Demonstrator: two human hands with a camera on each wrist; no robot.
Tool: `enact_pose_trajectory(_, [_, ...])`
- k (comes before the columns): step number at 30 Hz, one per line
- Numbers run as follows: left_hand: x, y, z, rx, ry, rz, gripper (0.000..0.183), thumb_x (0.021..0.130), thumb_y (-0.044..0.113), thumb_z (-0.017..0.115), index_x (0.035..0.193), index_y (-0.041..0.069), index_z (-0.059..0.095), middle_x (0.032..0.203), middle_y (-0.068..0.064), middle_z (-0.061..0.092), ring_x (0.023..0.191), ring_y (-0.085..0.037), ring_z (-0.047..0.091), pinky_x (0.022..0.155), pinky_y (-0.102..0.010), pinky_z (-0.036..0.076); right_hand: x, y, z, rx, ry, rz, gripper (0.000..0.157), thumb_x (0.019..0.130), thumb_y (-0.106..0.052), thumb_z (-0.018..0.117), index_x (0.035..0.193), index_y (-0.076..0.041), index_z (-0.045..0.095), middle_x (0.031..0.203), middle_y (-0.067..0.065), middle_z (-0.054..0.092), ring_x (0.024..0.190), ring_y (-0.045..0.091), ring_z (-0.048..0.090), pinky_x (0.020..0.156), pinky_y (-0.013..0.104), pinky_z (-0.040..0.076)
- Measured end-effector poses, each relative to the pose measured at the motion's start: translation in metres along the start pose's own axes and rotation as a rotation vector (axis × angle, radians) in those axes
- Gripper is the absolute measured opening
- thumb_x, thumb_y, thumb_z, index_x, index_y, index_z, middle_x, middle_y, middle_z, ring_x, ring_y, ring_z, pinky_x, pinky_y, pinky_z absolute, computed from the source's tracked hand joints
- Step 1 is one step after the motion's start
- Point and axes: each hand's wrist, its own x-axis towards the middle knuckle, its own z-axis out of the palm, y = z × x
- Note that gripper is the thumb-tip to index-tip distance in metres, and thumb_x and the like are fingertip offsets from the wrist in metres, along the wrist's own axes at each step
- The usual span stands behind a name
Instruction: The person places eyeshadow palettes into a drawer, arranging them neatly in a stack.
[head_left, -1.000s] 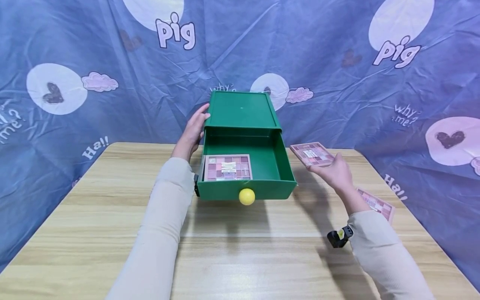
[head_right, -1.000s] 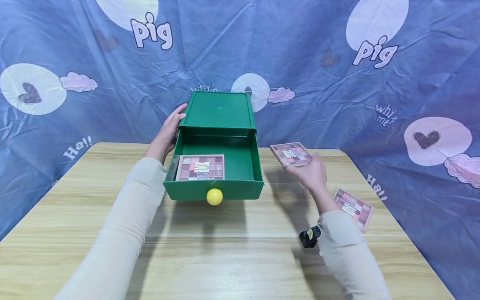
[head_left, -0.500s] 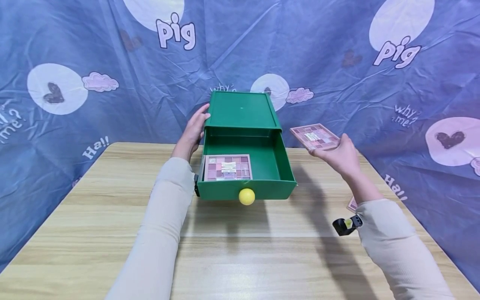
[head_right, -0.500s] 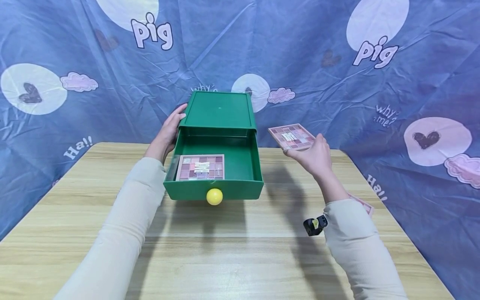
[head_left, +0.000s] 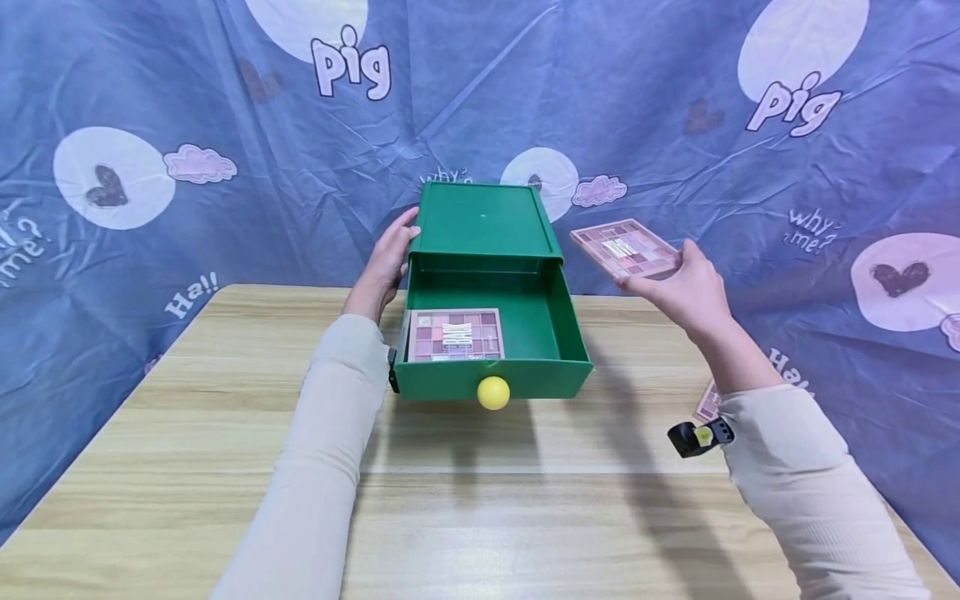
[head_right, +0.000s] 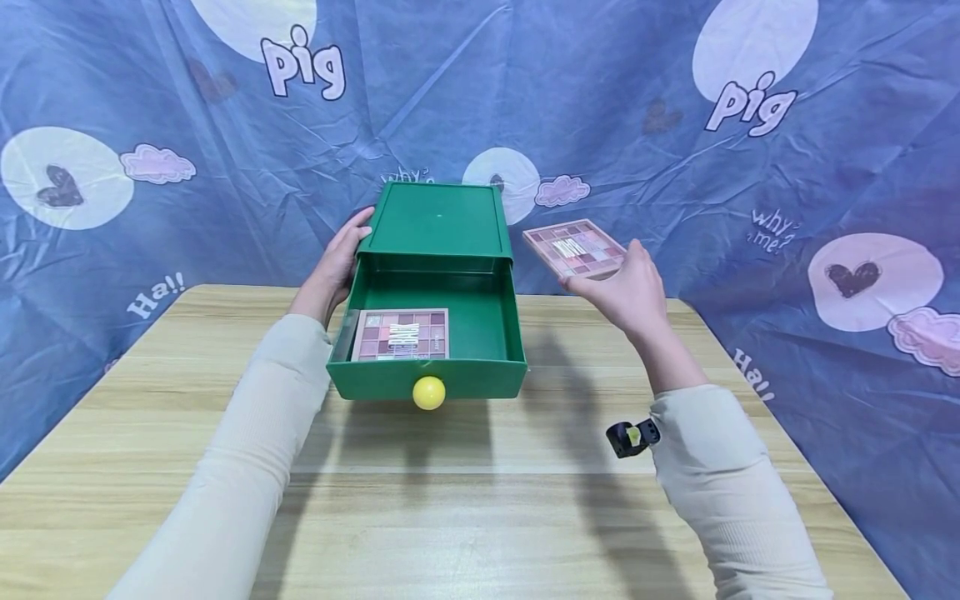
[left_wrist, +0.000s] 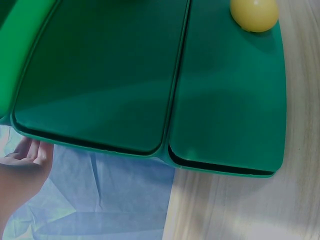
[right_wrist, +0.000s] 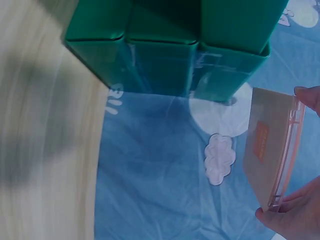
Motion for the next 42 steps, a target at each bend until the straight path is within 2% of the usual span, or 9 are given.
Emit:
enact_pose_trajectory(5, [0.0,0.0,0.0,-0.006,0.0,-0.006,0.048,0.083,0.021,0.045,0.131,0.021,0.039,0.128,-0.004,0.037,0.104,-0.017,0.041,0.082,-0.034,0.033,-0.003,-0.013,-0.003,0.049,-0.031,-0.009,0.105,0.067,-0.047,0.066,0.136,0.004,0.005,0.127,0.028,0.029,0.108,0.037,0.031,0.089,0.05,0.026])
enact_pose_trajectory(10, [0.0,0.001,0.0,0.001,-0.006,-0.004,0.048,0.083,0.021,0.045,0.131,0.022,0.039,0.129,-0.002,0.035,0.106,-0.017,0.039,0.082,-0.034,0.033,-0.006,-0.024,-0.002,0.067,-0.041,-0.036,0.103,0.067,-0.045,0.066,0.136,0.003,0.007,0.13,0.026,0.028,0.112,0.036,0.03,0.091,0.049,0.025])
enact_pose_trajectory(12, [-0.001,0.0,0.0,-0.008,-0.01,-0.002,0.049,0.083,0.021,0.045,0.131,0.021,0.038,0.129,-0.003,0.035,0.106,-0.017,0.039,0.083,-0.035,0.033,-0.007,-0.028,-0.001,0.071,-0.035,-0.058,0.1,0.067,-0.044,0.067,0.136,0.004,0.012,0.127,0.025,0.033,0.109,0.035,0.033,0.089,0.048,0.026])
enact_pose_trajectory(16, [-0.001,0.0,0.0,-0.03,-0.013,0.007,0.049,0.083,0.02,0.044,0.131,0.02,0.038,0.128,-0.004,0.037,0.104,-0.018,0.041,0.084,-0.036,0.033,-0.008,-0.036,0.003,0.095,-0.02,-0.117,0.077,0.067,-0.039,0.069,0.12,0.003,0.034,0.111,0.02,0.045,0.095,0.031,0.039,0.078,0.042,0.032])
enact_pose_trajectory(18, [-0.001,0.0,0.0,-0.033,-0.013,0.009,0.049,0.083,0.02,0.044,0.131,0.02,0.038,0.128,-0.004,0.037,0.104,-0.018,0.041,0.084,-0.035,0.033,-0.009,-0.039,0.005,0.108,-0.017,-0.143,0.066,0.066,-0.036,0.07,0.108,0.003,0.037,0.104,0.017,0.047,0.089,0.029,0.039,0.072,0.04,0.031])
enact_pose_trajectory(21, [0.0,-0.001,0.0,-0.031,-0.011,0.008,0.049,0.083,0.02,0.045,0.131,0.021,0.039,0.128,-0.004,0.037,0.104,-0.017,0.041,0.084,-0.035,0.033,-0.011,-0.043,0.007,0.138,-0.055,-0.149,0.074,0.067,-0.035,0.07,0.121,0.002,0.035,0.116,0.019,0.043,0.102,0.029,0.039,0.082,0.04,0.033])
enact_pose_trajectory(25, [0.0,-0.001,0.0,-0.035,-0.008,0.007,0.049,0.082,0.02,0.045,0.131,0.02,0.039,0.128,-0.004,0.037,0.106,-0.017,0.04,0.086,-0.036,0.032,-0.013,-0.047,0.012,0.2,-0.116,-0.151,0.094,0.067,-0.03,0.071,0.136,0.0,0.015,0.132,0.019,0.031,0.121,0.027,0.026,0.095,0.04,0.023])
enact_pose_trajectory(33, [0.0,0.0,0.0,-0.015,-0.006,-0.001,0.049,0.083,0.02,0.046,0.131,0.021,0.039,0.131,-0.002,0.034,0.11,-0.016,0.037,0.089,-0.037,0.03,-0.018,-0.057,0.026,0.312,-0.225,-0.22,0.09,0.067,-0.02,0.072,0.136,-0.001,0.017,0.133,0.016,0.029,0.122,0.024,0.025,0.097,0.033,0.022])
enact_pose_trajectory(42, [0.0,-0.001,0.0,-0.016,-0.007,-0.003,0.049,0.083,0.02,0.046,0.131,0.021,0.039,0.13,-0.003,0.034,0.11,-0.017,0.037,0.091,-0.038,0.028,-0.022,-0.062,0.039,0.33,-0.383,-0.371,0.092,0.067,-0.016,0.072,0.137,-0.002,0.015,0.134,0.013,0.029,0.122,0.02,0.027,0.097,0.033,0.021])
